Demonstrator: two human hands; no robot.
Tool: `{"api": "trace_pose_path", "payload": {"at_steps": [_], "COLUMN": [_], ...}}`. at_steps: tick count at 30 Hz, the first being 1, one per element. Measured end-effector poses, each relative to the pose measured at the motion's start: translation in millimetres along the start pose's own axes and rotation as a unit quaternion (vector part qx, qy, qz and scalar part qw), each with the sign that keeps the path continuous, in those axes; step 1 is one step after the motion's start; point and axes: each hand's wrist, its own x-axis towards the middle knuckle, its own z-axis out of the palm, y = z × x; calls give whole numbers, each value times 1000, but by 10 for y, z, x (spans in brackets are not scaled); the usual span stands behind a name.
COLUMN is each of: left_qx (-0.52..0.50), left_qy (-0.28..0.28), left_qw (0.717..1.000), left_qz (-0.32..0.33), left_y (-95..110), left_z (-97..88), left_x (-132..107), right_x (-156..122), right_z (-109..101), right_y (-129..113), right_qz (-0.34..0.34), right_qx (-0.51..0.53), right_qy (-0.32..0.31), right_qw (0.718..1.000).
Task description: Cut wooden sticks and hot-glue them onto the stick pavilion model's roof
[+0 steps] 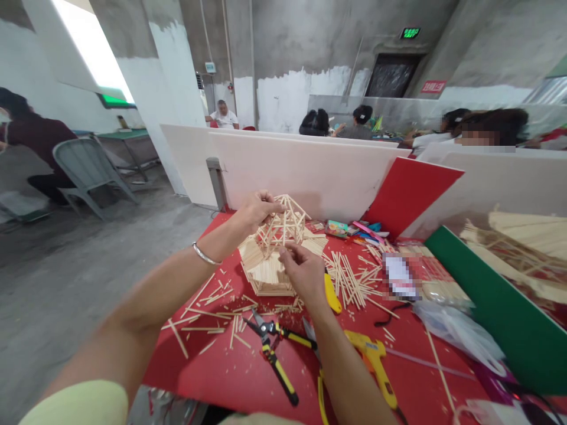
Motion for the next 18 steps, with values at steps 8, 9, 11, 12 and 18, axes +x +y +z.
{"api": "trace_pose_path", "payload": {"at_steps": [8, 9, 11, 12, 18], "left_qx": [3, 6, 10, 13, 21], "left_qy": [-3, -2, -3, -3, -7], "left_qw": [1000, 1000, 1000, 1000, 999], "left_qz": [16, 20, 25, 27, 35], "left_y": [-64, -77, -98, -105, -111], "left_z": [-25, -31, -42, -47, -60], "left_x": [39, 49, 67, 73, 76], "right_x": [45, 45, 42, 39, 37], "right_z": [21, 20, 14, 10, 8], "right_y": [-57, -70, -96, -107, -119], "right_qz": [7, 11, 19, 23, 17], "right_qx": [32, 36, 43, 46, 38], "right_qy": [-9, -11, -14, -15, -14], "right_qw": [999, 999, 999, 999, 999]}}
